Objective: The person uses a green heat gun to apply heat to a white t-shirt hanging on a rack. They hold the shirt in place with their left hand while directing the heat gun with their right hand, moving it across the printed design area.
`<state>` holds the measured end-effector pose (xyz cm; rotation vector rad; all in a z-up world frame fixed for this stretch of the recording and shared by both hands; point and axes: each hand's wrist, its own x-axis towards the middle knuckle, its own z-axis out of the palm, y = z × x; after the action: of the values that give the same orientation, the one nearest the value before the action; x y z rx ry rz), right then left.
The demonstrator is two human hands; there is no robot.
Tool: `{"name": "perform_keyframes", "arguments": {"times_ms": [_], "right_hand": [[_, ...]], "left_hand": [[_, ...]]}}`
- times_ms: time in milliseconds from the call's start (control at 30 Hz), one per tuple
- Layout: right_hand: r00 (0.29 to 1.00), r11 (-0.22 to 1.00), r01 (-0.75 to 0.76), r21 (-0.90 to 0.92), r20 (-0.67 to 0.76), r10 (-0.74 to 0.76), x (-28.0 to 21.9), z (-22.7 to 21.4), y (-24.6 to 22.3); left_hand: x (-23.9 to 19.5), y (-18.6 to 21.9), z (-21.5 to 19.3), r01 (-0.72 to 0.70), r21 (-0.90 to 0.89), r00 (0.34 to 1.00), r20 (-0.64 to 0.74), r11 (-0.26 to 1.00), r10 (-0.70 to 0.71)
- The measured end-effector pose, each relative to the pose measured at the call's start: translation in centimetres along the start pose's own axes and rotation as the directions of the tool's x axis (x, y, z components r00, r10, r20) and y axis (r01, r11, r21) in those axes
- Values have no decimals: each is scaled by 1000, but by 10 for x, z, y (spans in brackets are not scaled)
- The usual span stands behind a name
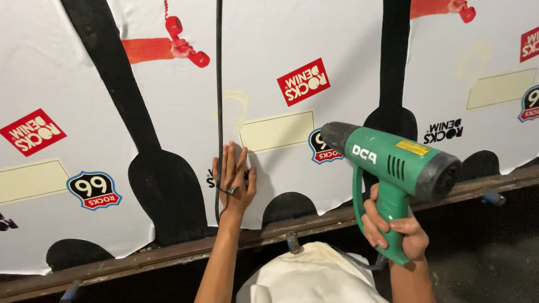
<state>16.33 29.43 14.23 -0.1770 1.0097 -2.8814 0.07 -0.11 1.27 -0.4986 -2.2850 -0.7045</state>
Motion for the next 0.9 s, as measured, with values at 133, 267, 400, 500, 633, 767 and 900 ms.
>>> {"name": "perform_keyframes", "arguments": {"times_ms": [133, 267, 400, 500, 633, 767, 900], "right_hand": [[1000, 1000, -4, 13, 0, 4, 1, -8, -7], [999, 999, 39, -36, -14, -40, 2, -13, -16], [999, 998, 37, -49, -19, -38, -3, -25, -22], [998, 997, 48, -66, -40, -51, -7, -28, -26], [996, 997, 60, -46, -61, -63, -17, -30, -27], [998, 998, 35, -48, -50, -37, -29, -34, -26], [996, 997, 10, -77, -82, -16, -40, -30, -23]], "left_hand": [[-1, -1, -1, 0, 12, 1000, 29, 1000, -1], [-1, -1, -1, 13, 16, 998, 61, 1000, -14], [0, 1, -1, 20, 13, 998, 62, 1000, -21], [-1, 0, 1, 4, 14, 999, 39, 1000, -5], [-5, -2, 6, 16, 4, 999, 33, 1000, -16], [-5, -2, 8, 19, 14, 1000, 18, 1000, -20], [-5, -2, 7, 10, 27, 1000, 9, 1000, -10]]}}
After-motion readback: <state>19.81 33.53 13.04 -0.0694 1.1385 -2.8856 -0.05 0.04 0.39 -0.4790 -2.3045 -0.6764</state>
